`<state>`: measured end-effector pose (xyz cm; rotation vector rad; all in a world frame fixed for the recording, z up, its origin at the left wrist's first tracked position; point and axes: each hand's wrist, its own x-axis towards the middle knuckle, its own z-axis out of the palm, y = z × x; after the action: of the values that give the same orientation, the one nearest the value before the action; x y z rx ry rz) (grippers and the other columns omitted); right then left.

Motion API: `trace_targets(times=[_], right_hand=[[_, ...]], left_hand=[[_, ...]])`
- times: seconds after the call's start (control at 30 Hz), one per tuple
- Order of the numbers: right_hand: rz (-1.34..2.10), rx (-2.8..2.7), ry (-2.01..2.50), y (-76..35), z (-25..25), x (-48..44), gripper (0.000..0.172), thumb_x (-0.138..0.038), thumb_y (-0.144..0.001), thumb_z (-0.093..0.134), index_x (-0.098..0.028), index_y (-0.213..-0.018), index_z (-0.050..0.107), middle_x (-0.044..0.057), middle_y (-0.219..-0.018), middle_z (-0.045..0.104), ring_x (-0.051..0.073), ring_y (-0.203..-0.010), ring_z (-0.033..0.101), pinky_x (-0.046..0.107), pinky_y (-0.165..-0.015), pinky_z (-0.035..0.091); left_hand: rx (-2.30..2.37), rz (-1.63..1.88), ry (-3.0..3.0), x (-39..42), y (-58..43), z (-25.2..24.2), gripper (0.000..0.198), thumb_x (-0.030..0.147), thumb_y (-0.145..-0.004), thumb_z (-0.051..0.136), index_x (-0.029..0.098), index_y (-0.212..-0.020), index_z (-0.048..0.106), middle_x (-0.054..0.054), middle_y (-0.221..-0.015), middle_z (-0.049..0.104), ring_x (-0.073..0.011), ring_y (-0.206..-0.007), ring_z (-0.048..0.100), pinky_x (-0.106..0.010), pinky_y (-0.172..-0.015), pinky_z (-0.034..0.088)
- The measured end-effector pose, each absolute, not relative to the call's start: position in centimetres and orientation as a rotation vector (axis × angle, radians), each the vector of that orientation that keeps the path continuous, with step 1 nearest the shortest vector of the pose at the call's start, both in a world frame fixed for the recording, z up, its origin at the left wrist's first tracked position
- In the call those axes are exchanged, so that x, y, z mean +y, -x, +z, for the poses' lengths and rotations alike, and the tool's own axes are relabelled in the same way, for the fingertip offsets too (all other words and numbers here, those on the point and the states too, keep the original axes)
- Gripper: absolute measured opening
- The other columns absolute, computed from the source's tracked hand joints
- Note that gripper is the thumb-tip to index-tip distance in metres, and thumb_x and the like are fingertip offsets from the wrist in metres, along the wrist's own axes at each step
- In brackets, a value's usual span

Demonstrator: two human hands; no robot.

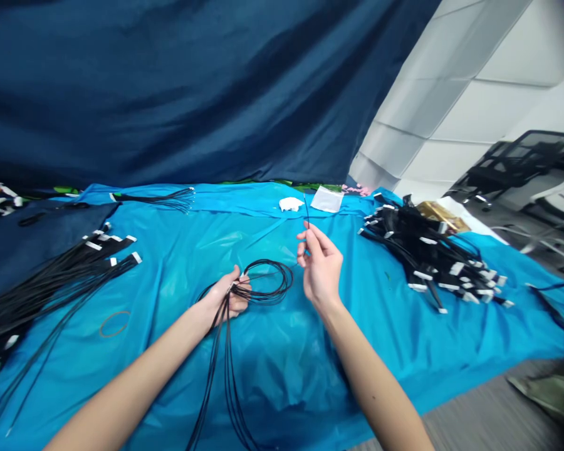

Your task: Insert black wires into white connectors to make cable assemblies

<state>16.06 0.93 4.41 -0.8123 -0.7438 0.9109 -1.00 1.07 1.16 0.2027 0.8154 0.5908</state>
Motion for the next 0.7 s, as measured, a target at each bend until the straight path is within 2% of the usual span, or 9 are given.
trace_targets(times=[0.1,0.2,0.33,0.5,0.7], right_hand=[[0.664,-0.91,0.933,-16.0,4.4,0.5,0.022,-0.031,-0.077,0.059,-0.018,-0.094,0.064,0.0,-0.07,0.056,0.006,-0.05,0.041,0.019,-0.041,0.03],[0.314,-1.242,1.003,-15.3,4.2,-0.4,0.011,-0.025,-0.076,0.061,-0.018,-0.08,0.068,0.0,-0.065,0.056,0.008,-0.054,0.043,0.022,-0.05,0.035],[0.036,-1.662,0.915,-13.7,3.0,-1.6,0.009,-0.019,-0.079,0.058,-0.016,-0.075,0.066,0.001,-0.061,0.058,0.01,-0.055,0.046,0.023,-0.053,0.037],[-0.055,-1.766,0.917,-12.6,1.9,-1.8,0.013,-0.019,-0.08,0.055,-0.015,-0.071,0.062,0.001,-0.058,0.058,0.011,-0.053,0.044,0.025,-0.053,0.035],[0.007,-1.738,0.903,-12.4,2.2,-2.0,0.014,-0.021,-0.082,0.053,-0.016,-0.071,0.062,0.0,-0.055,0.054,0.011,-0.052,0.041,0.026,-0.053,0.034]], left_hand=[[0.925,0.701,-0.282,0.7,0.5,1.3,0.037,0.045,-0.085,0.031,0.018,-0.061,0.033,0.009,-0.039,0.029,-0.0024,-0.025,0.02,-0.014,-0.027,0.012],[1.079,0.958,-0.46,0.3,0.0,1.6,0.042,0.06,-0.075,0.039,0.019,-0.067,0.037,0.01,-0.04,0.028,-0.0044,-0.028,0.025,-0.014,-0.028,0.019],[1.189,1.223,-0.687,0.0,-0.2,1.7,0.05,0.07,-0.069,0.034,0.02,-0.067,0.036,0.01,-0.038,0.025,-0.0061,-0.03,0.025,-0.015,-0.03,0.02],[1.13,1.343,-0.895,-0.4,-0.4,1.3,0.049,0.067,-0.073,0.029,0.02,-0.059,0.033,0.008,-0.038,0.026,-0.0064,-0.035,0.027,-0.018,-0.036,0.024],[1.161,1.403,-0.988,-1.5,-1.0,2.0,0.048,0.067,-0.071,0.031,0.02,-0.063,0.036,0.008,-0.039,0.027,-0.0077,-0.036,0.027,-0.02,-0.037,0.023]])
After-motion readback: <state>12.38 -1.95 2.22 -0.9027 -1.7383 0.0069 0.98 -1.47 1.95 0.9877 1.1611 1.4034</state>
